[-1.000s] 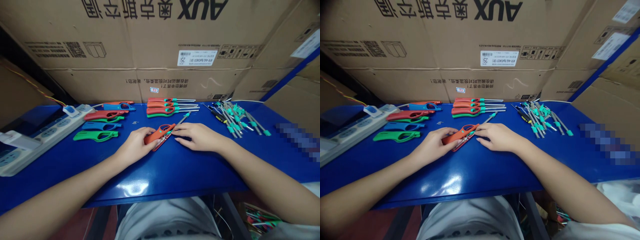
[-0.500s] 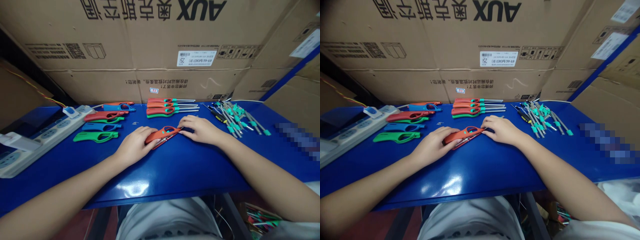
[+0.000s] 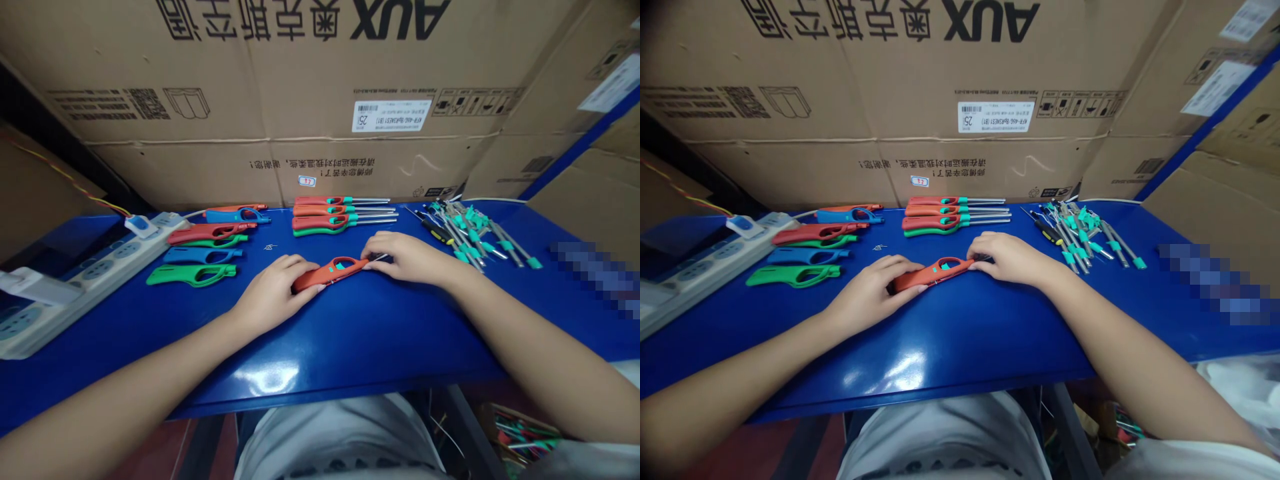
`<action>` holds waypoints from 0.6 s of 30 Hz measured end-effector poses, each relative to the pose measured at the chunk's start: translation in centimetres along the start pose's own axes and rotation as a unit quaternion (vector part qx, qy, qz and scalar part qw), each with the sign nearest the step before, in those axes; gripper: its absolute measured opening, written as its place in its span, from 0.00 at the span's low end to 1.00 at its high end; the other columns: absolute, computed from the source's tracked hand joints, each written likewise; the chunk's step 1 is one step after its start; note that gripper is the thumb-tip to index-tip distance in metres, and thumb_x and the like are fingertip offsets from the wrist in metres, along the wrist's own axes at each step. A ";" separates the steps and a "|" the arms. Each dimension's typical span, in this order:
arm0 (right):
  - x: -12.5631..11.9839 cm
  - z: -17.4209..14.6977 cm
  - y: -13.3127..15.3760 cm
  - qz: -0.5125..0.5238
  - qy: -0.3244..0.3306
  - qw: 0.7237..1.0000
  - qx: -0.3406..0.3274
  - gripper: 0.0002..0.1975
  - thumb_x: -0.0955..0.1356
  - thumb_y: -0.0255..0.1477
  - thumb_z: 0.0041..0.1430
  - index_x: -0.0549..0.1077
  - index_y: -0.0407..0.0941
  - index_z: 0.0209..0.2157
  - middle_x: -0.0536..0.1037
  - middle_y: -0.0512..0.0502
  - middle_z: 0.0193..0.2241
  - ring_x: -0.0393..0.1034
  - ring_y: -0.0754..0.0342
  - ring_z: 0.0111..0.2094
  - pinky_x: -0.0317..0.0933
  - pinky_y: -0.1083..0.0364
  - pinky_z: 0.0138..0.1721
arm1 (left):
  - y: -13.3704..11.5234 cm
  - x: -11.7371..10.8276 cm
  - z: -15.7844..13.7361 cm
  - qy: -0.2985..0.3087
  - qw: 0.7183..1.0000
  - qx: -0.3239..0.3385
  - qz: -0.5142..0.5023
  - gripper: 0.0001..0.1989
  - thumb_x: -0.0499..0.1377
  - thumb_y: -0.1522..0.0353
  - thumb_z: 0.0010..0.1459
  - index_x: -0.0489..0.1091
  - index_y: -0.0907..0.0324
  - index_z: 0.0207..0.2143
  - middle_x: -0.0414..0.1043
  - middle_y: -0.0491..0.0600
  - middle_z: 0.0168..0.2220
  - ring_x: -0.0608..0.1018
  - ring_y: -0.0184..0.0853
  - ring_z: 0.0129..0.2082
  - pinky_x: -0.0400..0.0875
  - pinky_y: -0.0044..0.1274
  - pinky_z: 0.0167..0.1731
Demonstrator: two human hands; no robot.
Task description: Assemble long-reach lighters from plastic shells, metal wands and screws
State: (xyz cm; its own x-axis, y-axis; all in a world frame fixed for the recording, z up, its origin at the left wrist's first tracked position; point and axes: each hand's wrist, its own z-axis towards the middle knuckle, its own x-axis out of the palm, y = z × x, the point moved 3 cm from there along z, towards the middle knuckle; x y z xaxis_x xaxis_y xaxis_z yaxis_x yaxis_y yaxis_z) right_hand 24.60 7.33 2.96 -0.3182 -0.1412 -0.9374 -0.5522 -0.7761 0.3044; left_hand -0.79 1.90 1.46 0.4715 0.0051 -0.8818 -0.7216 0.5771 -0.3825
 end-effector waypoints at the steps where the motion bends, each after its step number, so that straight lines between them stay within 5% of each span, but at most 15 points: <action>1: -0.1 -0.1 0.0 0.003 0.007 1.000 0.004 0.07 0.68 0.30 0.65 0.77 0.42 0.40 0.79 0.42 0.37 0.70 0.48 0.40 0.64 0.50 0.43 | 0.0 0.0 0.0 -0.001 1.000 0.001 0.003 0.17 0.60 0.59 0.64 0.74 0.58 0.50 0.76 0.52 0.46 0.76 0.42 0.46 0.72 0.35 0.48; 18: -0.9 -0.5 0.2 0.031 0.052 0.998 0.035 0.06 0.71 0.31 0.61 0.77 0.43 0.35 0.79 0.45 0.35 0.70 0.51 0.39 0.61 0.53 0.40 | 0.5 -0.5 0.0 0.008 1.000 0.004 0.026 0.17 0.63 0.60 0.62 0.77 0.59 0.51 0.76 0.52 0.46 0.78 0.41 0.44 0.75 0.32 0.43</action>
State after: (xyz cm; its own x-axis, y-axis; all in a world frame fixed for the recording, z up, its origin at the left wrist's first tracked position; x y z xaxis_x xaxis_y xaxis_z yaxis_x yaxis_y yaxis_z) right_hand 25.14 7.05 3.78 -0.2745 -0.2529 -0.9277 -0.5879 -0.7193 0.3700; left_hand -1.43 2.18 1.71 0.4254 0.0230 -0.9047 -0.7405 0.5836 -0.3333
